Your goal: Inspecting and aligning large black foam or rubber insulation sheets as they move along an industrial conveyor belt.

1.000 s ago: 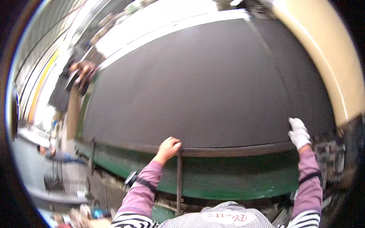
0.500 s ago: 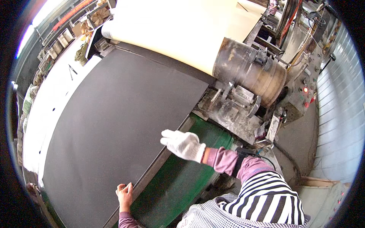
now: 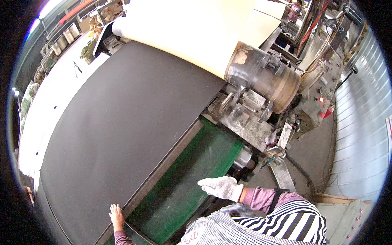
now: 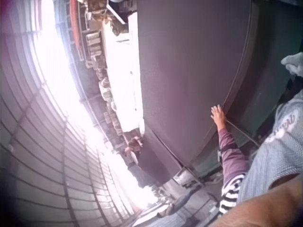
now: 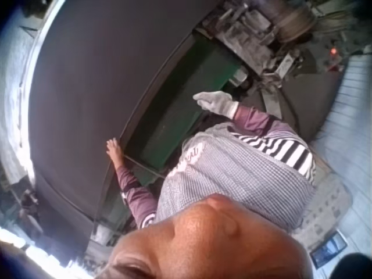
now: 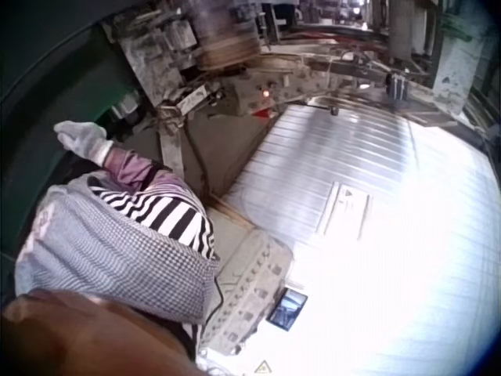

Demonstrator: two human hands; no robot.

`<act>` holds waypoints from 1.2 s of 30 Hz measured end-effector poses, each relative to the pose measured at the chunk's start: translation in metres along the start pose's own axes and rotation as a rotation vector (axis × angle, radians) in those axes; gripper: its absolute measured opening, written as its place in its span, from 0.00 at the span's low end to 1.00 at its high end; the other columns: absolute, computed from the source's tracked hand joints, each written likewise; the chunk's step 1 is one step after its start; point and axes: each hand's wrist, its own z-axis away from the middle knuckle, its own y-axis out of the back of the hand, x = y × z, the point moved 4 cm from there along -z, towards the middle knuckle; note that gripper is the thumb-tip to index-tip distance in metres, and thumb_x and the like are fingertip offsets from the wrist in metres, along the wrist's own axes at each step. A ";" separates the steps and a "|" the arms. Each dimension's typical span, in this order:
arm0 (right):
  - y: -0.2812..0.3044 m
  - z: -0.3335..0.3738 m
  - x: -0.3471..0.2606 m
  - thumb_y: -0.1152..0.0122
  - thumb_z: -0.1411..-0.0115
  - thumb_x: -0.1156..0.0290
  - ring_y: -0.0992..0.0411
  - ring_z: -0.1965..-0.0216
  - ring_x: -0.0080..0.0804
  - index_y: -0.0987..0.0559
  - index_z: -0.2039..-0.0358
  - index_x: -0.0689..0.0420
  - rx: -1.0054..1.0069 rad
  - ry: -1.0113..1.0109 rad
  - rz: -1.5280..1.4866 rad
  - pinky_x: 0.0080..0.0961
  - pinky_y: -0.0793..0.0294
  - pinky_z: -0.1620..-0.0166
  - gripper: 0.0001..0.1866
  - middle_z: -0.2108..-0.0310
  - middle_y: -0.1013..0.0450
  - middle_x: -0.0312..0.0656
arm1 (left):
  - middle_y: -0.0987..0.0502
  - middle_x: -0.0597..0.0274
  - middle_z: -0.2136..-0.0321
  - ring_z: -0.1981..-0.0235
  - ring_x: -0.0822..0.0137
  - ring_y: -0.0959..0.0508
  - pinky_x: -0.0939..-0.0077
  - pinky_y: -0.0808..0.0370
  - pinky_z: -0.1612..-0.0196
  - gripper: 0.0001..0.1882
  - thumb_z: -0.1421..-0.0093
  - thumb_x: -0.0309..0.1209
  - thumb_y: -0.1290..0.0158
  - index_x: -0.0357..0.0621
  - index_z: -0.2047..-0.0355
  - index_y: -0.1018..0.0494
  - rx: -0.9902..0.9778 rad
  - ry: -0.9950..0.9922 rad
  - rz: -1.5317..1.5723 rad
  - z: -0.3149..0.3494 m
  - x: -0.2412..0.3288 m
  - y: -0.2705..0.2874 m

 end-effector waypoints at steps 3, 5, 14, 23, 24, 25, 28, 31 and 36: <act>-0.004 0.032 0.009 0.48 0.31 0.51 0.19 0.66 0.25 0.22 0.45 0.49 -0.098 -0.305 -0.022 0.22 0.21 0.60 0.21 0.62 0.18 0.35 | 0.30 0.43 0.43 0.36 0.40 0.36 0.40 0.38 0.37 0.20 0.30 0.42 0.56 0.41 0.47 0.28 0.291 -0.452 -0.180 0.002 0.050 -0.004; -0.008 0.045 -0.002 0.44 0.32 0.59 0.20 0.70 0.22 0.21 0.47 0.53 -0.007 -0.230 0.064 0.22 0.21 0.64 0.18 0.69 0.18 0.38 | 0.24 0.47 0.59 0.51 0.44 0.28 0.46 0.31 0.53 0.16 0.32 0.41 0.53 0.44 0.56 0.22 0.569 -0.547 -0.166 0.001 0.093 -0.003; -0.064 0.056 -0.029 0.42 0.36 0.72 0.30 0.81 0.17 0.19 0.52 0.59 0.085 -0.298 -0.202 0.19 0.32 0.78 0.13 0.79 0.25 0.35 | 0.39 0.43 0.34 0.32 0.42 0.40 0.36 0.41 0.35 0.32 0.34 0.60 0.55 0.52 0.42 0.27 0.291 -0.251 0.394 0.020 0.125 0.037; -0.064 0.065 -0.036 0.40 0.35 0.69 0.24 0.74 0.21 0.19 0.53 0.57 0.034 -0.220 -0.175 0.21 0.25 0.69 0.12 0.71 0.19 0.37 | 0.19 0.52 0.55 0.48 0.50 0.26 0.58 0.30 0.44 0.19 0.40 0.54 0.44 0.59 0.62 0.13 0.590 -0.361 0.358 0.025 -0.040 0.004; -0.067 0.069 -0.037 0.42 0.33 0.61 0.21 0.72 0.26 0.19 0.51 0.56 -0.003 -0.195 -0.009 0.24 0.22 0.65 0.16 0.66 0.18 0.39 | 0.19 0.52 0.56 0.49 0.51 0.25 0.57 0.29 0.45 0.18 0.41 0.53 0.43 0.58 0.63 0.13 0.586 -0.321 0.353 0.027 -0.027 0.007; -0.064 0.069 -0.033 0.47 0.32 0.54 0.19 0.66 0.35 0.20 0.49 0.53 -0.065 -0.147 0.154 0.30 0.21 0.60 0.20 0.61 0.18 0.42 | 0.20 0.54 0.56 0.51 0.51 0.25 0.57 0.27 0.47 0.17 0.41 0.52 0.42 0.59 0.63 0.13 0.575 -0.286 0.389 0.027 -0.008 0.009; -0.057 0.071 -0.024 0.52 0.31 0.49 0.20 0.58 0.41 0.22 0.45 0.47 -0.067 -0.097 0.334 0.34 0.22 0.54 0.22 0.55 0.19 0.40 | 0.20 0.55 0.57 0.52 0.52 0.26 0.58 0.26 0.48 0.17 0.42 0.52 0.41 0.58 0.64 0.13 0.552 -0.237 0.404 0.018 0.053 0.016; -0.062 0.072 -0.007 0.54 0.31 0.47 0.21 0.55 0.43 0.23 0.43 0.44 -0.187 -0.270 0.228 0.36 0.22 0.50 0.24 0.51 0.21 0.40 | 0.21 0.52 0.55 0.51 0.51 0.26 0.59 0.29 0.44 0.19 0.38 0.50 0.44 0.53 0.57 0.16 0.509 -0.334 0.373 0.002 0.093 0.007; -0.052 0.072 0.004 0.52 0.31 0.49 0.19 0.59 0.31 0.22 0.44 0.42 -0.074 -0.123 0.404 0.28 0.22 0.52 0.21 0.57 0.18 0.34 | 0.22 0.46 0.50 0.45 0.45 0.26 0.56 0.31 0.40 0.19 0.30 0.38 0.54 0.38 0.51 0.22 0.494 -0.478 0.282 -0.012 0.073 0.004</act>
